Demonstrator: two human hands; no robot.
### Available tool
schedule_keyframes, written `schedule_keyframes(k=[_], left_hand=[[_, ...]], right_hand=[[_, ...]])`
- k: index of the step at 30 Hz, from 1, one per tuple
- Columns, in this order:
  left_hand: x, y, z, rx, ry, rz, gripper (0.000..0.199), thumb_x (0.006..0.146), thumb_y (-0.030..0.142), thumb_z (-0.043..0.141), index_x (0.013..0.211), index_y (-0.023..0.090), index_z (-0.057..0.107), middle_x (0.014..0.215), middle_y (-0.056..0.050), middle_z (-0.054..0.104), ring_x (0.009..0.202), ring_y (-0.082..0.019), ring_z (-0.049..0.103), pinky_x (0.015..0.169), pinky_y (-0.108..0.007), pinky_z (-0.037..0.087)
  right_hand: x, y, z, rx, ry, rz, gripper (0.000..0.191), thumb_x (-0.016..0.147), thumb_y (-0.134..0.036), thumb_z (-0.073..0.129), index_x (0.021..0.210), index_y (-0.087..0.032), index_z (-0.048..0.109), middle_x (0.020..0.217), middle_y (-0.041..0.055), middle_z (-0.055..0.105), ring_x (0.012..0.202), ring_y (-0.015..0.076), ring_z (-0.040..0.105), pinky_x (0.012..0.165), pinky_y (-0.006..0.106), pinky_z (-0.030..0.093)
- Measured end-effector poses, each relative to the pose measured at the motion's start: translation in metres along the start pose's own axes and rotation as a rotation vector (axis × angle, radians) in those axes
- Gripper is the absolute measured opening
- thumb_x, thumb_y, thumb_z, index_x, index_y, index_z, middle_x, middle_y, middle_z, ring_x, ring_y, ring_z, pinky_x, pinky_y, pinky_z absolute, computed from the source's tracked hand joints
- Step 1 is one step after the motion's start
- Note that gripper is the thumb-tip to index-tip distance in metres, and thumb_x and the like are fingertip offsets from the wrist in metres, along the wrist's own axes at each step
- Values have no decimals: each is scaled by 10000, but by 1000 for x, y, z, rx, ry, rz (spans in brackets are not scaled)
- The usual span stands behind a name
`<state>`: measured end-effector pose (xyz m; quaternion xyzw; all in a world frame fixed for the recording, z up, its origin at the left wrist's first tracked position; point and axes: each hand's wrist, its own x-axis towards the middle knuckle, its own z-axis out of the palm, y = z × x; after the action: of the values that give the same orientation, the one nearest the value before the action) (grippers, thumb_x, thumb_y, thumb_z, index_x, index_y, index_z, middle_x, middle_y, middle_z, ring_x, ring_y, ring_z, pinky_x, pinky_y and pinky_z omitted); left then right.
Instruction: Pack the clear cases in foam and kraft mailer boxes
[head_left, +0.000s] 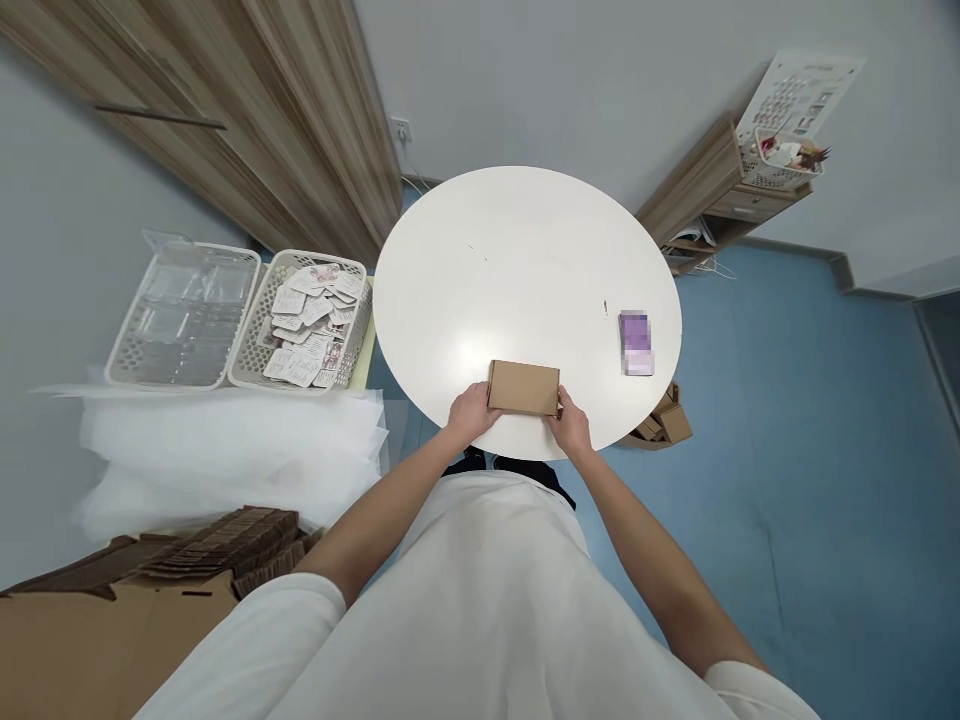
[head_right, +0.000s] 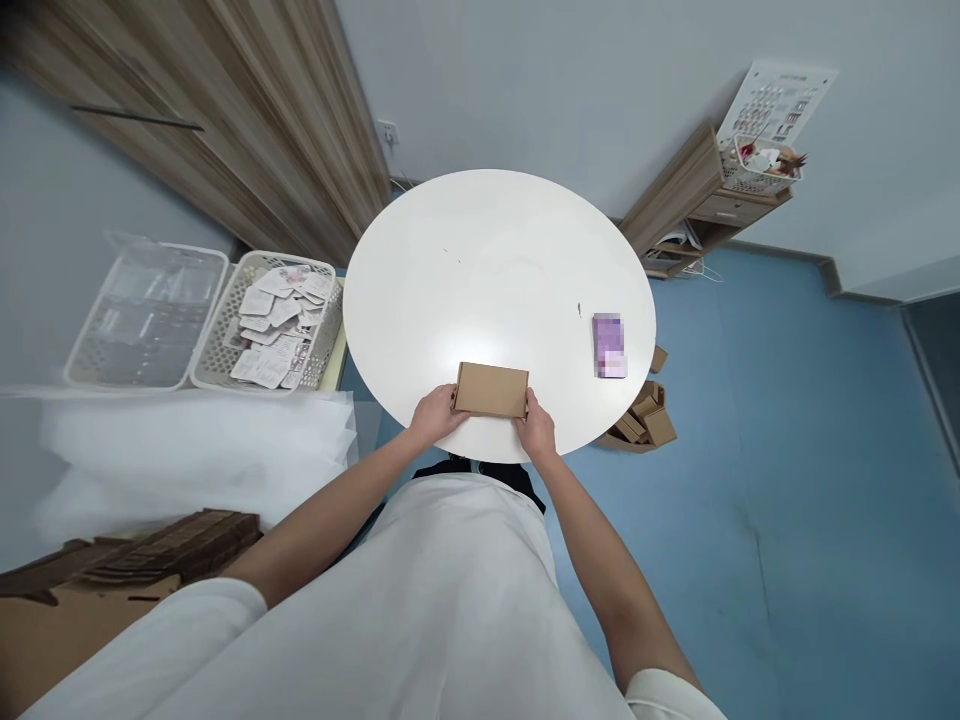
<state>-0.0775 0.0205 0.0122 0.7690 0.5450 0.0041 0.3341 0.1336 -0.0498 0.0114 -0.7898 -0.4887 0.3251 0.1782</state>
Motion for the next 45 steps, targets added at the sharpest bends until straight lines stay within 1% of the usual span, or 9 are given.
schedule_keyframes(k=[7, 13, 19, 23, 27, 31, 38, 42, 45], left_hand=[[4, 14, -10, 108, -52, -63, 372, 736, 368, 545, 1025, 147, 468, 913, -112, 573, 824, -260, 578, 666, -312, 423], [6, 20, -12, -17, -21, -88, 358, 706, 324, 573, 1023, 171, 506, 931, -87, 597, 831, -231, 581, 648, -270, 422], [8, 22, -9, -267, 37, -184, 286, 763, 380, 489, 970, 209, 587, 939, -32, 648, 820, -197, 603, 689, -269, 442], [5, 43, -4, -284, 114, -203, 270, 764, 325, 488, 986, 212, 592, 956, -24, 654, 819, -190, 614, 723, -282, 456], [4, 90, 6, -316, 189, -150, 329, 772, 364, 488, 1062, 223, 556, 995, -26, 640, 776, -178, 624, 709, -294, 476], [15, 161, 25, -325, 223, -26, 408, 776, 412, 488, 1136, 221, 513, 1027, -50, 621, 856, -188, 600, 734, -306, 488], [70, 298, 99, -267, -68, 295, 452, 794, 380, 479, 1212, 210, 452, 1102, -65, 571, 901, -171, 584, 814, -312, 475], [112, 366, 153, -212, -275, 359, 466, 768, 362, 522, 1193, 175, 475, 1067, -83, 583, 833, -165, 602, 800, -302, 478], [141, 412, 181, -163, -368, 387, 450, 764, 372, 533, 1164, 169, 504, 1055, -88, 596, 822, -174, 605, 802, -312, 471]], right_hand=[[0, -9, -17, 219, -134, 127, 636, 671, -275, 577, 1266, -268, 351, 1178, 71, 550, 632, 142, 615, 661, 326, 491], [19, -13, -27, 393, -180, 259, 372, 733, -339, 487, 1090, -247, 439, 1247, 75, 481, 603, 108, 619, 527, 264, 512], [33, 1, -27, 411, -205, 203, 237, 727, -288, 488, 954, -229, 456, 1054, 64, 601, 574, 116, 615, 549, 279, 508], [33, 16, -35, 452, -147, 119, 227, 720, -273, 505, 942, -239, 467, 994, 46, 630, 573, 117, 611, 591, 296, 511], [26, 46, -70, 556, -96, 80, 272, 714, -288, 516, 980, -249, 473, 1018, 31, 618, 630, 117, 623, 648, 310, 516], [9, 100, -123, 746, 21, 102, 337, 712, -326, 526, 1031, -228, 478, 1053, 56, 596, 684, 126, 628, 663, 311, 522], [-30, 225, -192, 925, 409, 296, 427, 715, -419, 530, 1078, -200, 482, 1073, 96, 589, 794, 169, 621, 707, 343, 525], [-31, 289, -214, 878, 591, 459, 454, 713, -451, 512, 1072, -175, 493, 1040, 108, 600, 791, 175, 617, 708, 351, 518], [-24, 322, -236, 823, 702, 473, 473, 712, -428, 515, 1097, -152, 499, 1093, 134, 577, 898, 200, 597, 790, 371, 488]])
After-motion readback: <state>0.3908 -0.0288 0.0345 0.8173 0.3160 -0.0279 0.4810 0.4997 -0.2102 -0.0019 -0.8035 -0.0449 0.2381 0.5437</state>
